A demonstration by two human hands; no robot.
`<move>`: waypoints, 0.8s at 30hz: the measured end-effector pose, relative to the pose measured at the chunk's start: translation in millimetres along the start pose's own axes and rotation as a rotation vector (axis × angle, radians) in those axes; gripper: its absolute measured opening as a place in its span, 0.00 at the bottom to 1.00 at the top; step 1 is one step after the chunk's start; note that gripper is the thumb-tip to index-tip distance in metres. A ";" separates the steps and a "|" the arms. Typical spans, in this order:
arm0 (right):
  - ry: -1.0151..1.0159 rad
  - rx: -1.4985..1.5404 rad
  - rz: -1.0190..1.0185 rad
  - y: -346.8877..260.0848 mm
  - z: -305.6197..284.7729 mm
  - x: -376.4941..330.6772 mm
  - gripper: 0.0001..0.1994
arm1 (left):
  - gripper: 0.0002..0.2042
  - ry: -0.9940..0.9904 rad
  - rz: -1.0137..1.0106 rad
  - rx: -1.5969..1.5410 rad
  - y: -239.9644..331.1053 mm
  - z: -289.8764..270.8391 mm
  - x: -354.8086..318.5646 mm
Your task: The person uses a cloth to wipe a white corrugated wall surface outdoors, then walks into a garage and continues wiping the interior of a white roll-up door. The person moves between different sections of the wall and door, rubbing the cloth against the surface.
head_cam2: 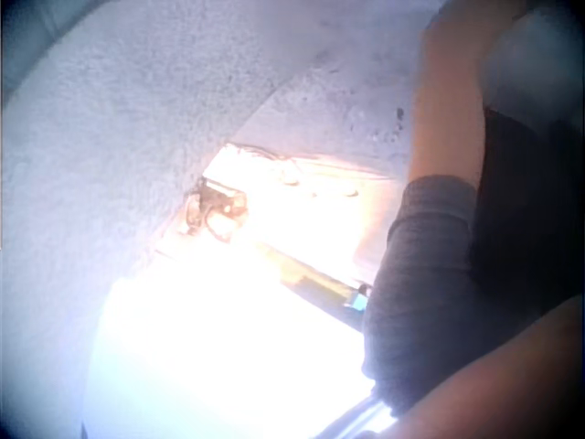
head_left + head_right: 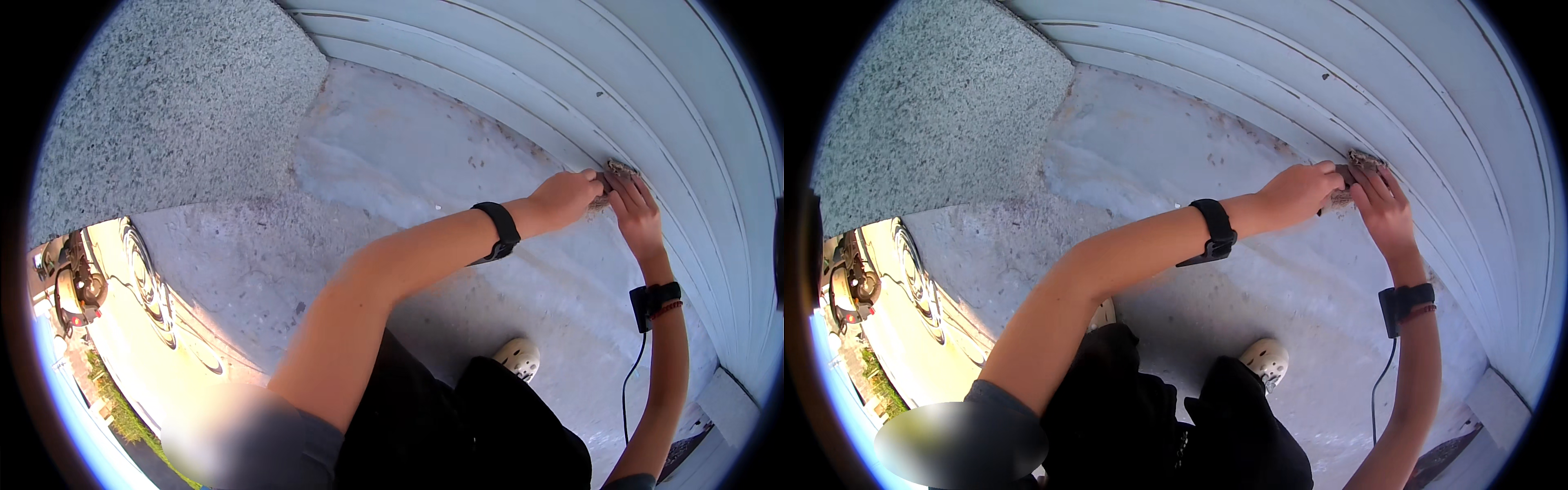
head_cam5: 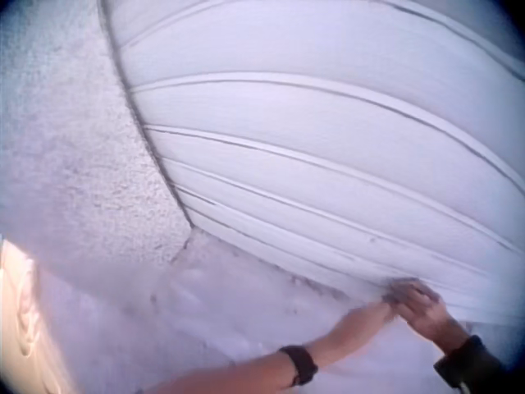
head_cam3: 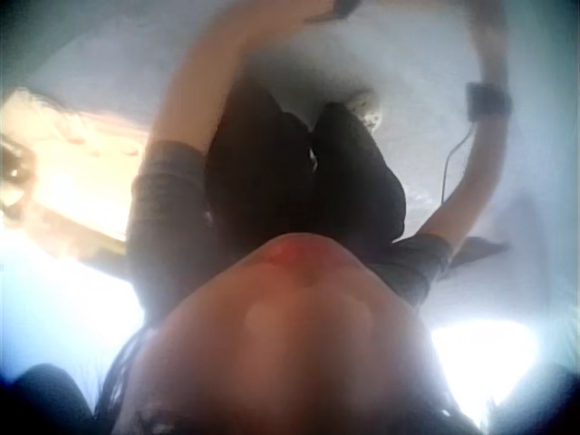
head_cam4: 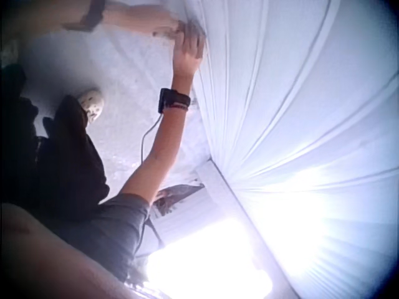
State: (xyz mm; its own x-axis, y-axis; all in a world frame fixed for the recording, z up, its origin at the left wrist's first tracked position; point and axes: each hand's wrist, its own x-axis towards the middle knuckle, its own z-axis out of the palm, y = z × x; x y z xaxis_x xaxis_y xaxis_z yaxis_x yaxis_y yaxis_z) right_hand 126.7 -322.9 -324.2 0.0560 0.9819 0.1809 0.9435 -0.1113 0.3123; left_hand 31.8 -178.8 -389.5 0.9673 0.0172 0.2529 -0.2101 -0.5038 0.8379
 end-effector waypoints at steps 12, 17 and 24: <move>0.344 0.116 -0.126 -69.7 -4.2 152.5 0.11 | 0.08 0.441 -0.134 0.084 -32.5 -151.1 -92.8; 0.560 -0.024 -0.191 -94.7 8.3 255.4 0.11 | 0.08 0.778 -0.137 0.191 -80.2 -227.3 -102.8; 0.494 -0.070 -0.345 -102.8 42.6 347.2 0.11 | 0.09 1.080 -0.392 0.091 -163.6 -249.1 -81.8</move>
State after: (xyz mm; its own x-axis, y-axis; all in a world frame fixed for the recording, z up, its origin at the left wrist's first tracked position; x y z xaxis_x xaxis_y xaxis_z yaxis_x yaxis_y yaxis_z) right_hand 63.1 36.0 -333.2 -0.4233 0.7776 0.4650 0.8557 0.1745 0.4872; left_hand -48.3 117.3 -426.8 0.3283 0.8950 0.3020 0.1321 -0.3601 0.9235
